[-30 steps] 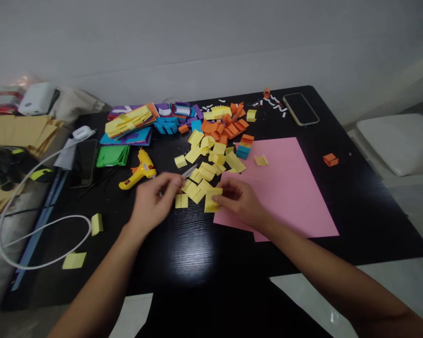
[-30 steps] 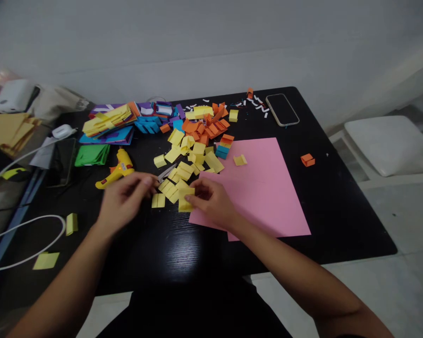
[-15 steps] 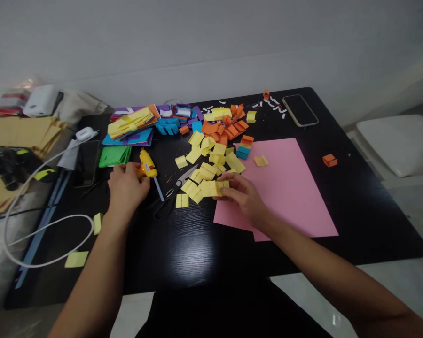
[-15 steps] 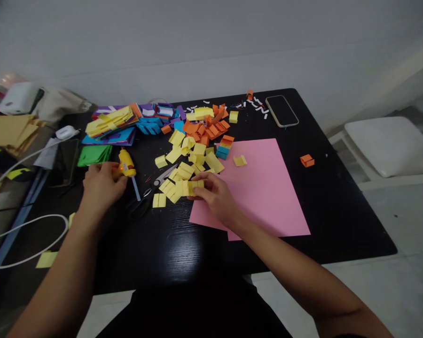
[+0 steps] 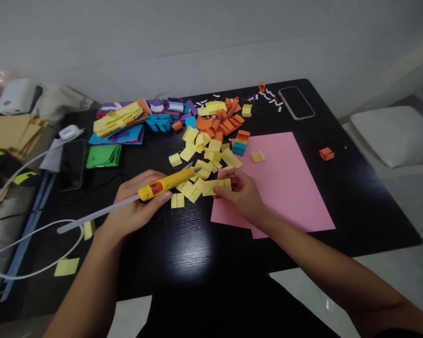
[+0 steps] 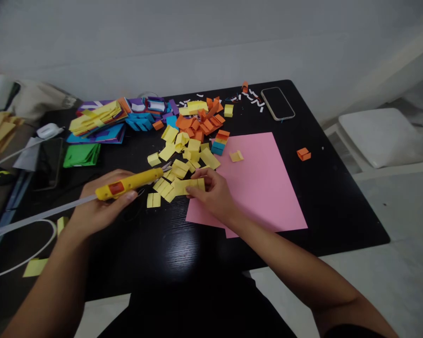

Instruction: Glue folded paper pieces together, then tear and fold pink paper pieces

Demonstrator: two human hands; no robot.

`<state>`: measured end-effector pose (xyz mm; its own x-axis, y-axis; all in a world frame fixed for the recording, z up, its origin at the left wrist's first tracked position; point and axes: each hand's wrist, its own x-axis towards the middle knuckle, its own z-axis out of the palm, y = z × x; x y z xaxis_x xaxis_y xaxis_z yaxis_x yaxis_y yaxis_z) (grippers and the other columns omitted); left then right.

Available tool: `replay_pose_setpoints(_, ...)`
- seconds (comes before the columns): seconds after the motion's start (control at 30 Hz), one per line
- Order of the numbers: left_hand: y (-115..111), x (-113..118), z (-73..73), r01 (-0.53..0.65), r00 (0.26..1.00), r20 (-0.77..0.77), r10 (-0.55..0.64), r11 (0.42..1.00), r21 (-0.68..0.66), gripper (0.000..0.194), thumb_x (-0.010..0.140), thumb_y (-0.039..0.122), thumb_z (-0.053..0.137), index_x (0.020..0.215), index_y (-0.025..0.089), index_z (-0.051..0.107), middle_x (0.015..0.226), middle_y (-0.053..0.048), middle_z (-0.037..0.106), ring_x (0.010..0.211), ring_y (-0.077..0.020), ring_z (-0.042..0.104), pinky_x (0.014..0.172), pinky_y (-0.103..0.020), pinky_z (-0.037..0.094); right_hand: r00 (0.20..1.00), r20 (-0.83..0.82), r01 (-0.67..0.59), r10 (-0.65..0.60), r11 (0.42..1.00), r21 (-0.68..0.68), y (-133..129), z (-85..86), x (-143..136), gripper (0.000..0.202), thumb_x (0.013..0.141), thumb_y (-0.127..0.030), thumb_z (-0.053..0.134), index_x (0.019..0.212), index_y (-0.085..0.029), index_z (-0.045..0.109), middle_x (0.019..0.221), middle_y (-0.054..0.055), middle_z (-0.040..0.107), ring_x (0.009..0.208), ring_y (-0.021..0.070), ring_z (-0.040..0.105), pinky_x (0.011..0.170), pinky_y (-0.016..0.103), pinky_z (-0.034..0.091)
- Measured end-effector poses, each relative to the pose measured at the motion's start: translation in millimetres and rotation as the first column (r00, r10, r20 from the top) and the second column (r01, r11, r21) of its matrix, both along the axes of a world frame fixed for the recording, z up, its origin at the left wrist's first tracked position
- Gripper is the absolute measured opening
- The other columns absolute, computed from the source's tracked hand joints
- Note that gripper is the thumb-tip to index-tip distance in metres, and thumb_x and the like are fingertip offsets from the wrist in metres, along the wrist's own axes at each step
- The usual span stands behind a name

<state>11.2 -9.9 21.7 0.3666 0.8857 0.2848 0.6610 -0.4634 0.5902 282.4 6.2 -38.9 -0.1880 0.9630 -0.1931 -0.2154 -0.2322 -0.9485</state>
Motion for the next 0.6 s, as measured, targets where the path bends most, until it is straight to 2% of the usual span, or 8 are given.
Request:
replay_pose_setpoints(0.13,-1.3,7.0,-1.6,0.083,0.995,0.052,-0.081,0.996,-0.031,0.014,0.097,0.031,0.062,0.094,0.019,0.069,0.094,-0.007,0.073,0.083,-0.0198,0.069,0.072,-0.032,0.054,1.000,0.013,0.018,-0.018,0.999,0.029,-0.3,-0.7,-0.2,0.033,0.071,-0.029,0.088,0.092,-0.023,0.064,0.084,-0.003,0.067,0.071,0.0133,0.068,0.071,0.033,0.066)
replay_pose_setpoints(0.3,-0.2,15.9,-7.3,0.172,0.985,-0.025,-0.172,0.985,-0.008,0.018,0.099,0.030,0.059,0.084,0.020,0.064,0.083,-0.005,0.069,0.072,-0.0174,0.064,0.064,-0.031,0.051,1.000,0.020,0.003,-0.004,0.999,0.050,-1.3,-3.0,-0.9,0.031,0.072,-0.031,0.087,0.093,-0.023,0.065,0.085,-0.002,0.067,0.075,0.0147,0.068,0.072,0.033,0.066)
replay_pose_setpoints(0.6,0.7,18.1,-12.2,0.193,0.977,-0.087,-0.192,0.981,0.003,0.023,0.101,0.031,0.056,0.081,0.020,0.060,0.078,-0.003,0.063,0.070,-0.0168,0.059,0.063,-0.030,0.047,0.998,0.061,0.004,-0.009,0.997,0.077,-3.3,-3.7,-2.0,0.030,0.072,-0.029,0.086,0.092,-0.024,0.064,0.088,-0.001,0.067,0.075,0.0152,0.069,0.071,0.033,0.065)
